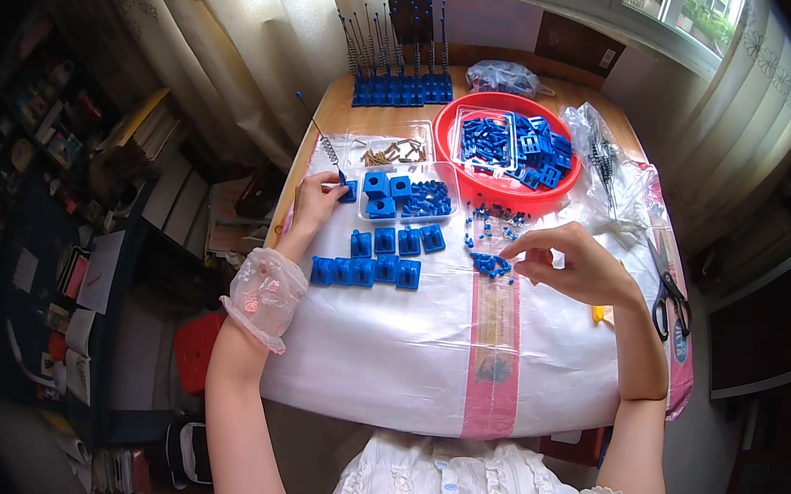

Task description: Assembling small blue plastic lighting components and coiled wire parts at a table.

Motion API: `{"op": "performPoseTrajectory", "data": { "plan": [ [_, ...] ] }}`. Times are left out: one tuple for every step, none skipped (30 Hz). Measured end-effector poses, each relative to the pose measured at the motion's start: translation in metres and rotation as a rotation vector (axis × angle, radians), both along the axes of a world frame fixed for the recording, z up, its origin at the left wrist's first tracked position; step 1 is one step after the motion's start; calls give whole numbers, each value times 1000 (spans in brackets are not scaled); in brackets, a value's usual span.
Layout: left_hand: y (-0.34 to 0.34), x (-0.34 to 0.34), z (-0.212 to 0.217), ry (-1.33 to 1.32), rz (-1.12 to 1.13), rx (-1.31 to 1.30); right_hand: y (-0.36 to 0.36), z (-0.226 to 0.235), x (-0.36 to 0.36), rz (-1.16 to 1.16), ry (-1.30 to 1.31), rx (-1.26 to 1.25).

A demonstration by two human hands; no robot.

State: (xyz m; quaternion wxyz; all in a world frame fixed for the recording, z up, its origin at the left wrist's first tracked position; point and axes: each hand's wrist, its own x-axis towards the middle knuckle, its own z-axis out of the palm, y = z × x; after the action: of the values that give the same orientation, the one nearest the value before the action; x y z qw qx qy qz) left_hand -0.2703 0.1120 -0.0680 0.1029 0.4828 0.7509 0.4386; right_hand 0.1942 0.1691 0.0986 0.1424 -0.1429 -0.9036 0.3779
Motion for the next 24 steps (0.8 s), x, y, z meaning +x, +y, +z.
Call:
{"op": "performPoseTrajectory", "data": {
  "plan": [
    [-1, -3, -1, -8, -4, 13, 0, 1, 0, 0, 3, 4],
    [-2, -6, -1, -16, -7, 26, -1, 2, 0, -3, 3, 0],
    [-4, -9, -1, -8, -2, 18, -1, 3, 0, -4, 4, -4],
    [-4, -8, 3, -4, -3, 8, 0, 3, 1, -12, 2, -11],
    [-5, -7, 8, 1, -1, -2, 1, 3, 2, -13, 0, -5],
    [-9, -7, 13, 36, 6, -14, 2, 2, 2, -12, -2, 0],
    [-14, -5, 22, 72, 13, -26, 3, 2, 3, -12, -3, 4],
    [-20, -1, 31, 106, 18, -38, 3, 3, 4, -16, 11, 1],
    [-27, 2, 41, 143, 33, -54, 3, 3, 5, -19, 26, -2],
    [-39, 6, 56, 184, 52, -69, 3, 5, 5, -19, 44, -5],
    [-43, 16, 66, 216, 54, -80, 4, 6, 8, -37, 64, 4],
    [-51, 28, 80, 248, 50, -46, 4, 6, 9, -48, 88, 9],
    [-59, 43, 92, 276, 42, -11, 5, 6, 11, -62, 109, 15],
    [-67, 58, 102, 303, 37, 24, 5, 6, 12, -71, 98, 15],
    [-76, 78, 117, 291, 0, 19, 6, 7, 12, -71, 100, 14],
    [-81, 105, 129, 273, -40, 16, 6, 8, 11, -73, 97, 16],
    [-81, 128, 131, 255, -78, 14, 6, 9, 11, -74, 93, 17],
    [-78, 143, 125, 229, -168, 23, 6, 11, 10, -62, 97, 45],
    [-76, 156, 120, 209, -248, 29, 5, 11, 10, -58, 101, 36],
    [-68, 166, 113, 267, -294, -8, 5, 11, 11, -61, 105, 31],
    [-61, 176, 105, 312, -294, -15, 5, 11, 11, -63, 108, 26],
    [-53, 185, 98, 359, -298, -23, 5, 11, 13, -66, 112, 34],
    [-46, 191, 92, 405, -303, -30, 4, 12, 15, -69, 117, 43],
    [-41, 193, 86, 439, -298, -22, 3, 13, 17, -71, 121, 52]
  ]
}}
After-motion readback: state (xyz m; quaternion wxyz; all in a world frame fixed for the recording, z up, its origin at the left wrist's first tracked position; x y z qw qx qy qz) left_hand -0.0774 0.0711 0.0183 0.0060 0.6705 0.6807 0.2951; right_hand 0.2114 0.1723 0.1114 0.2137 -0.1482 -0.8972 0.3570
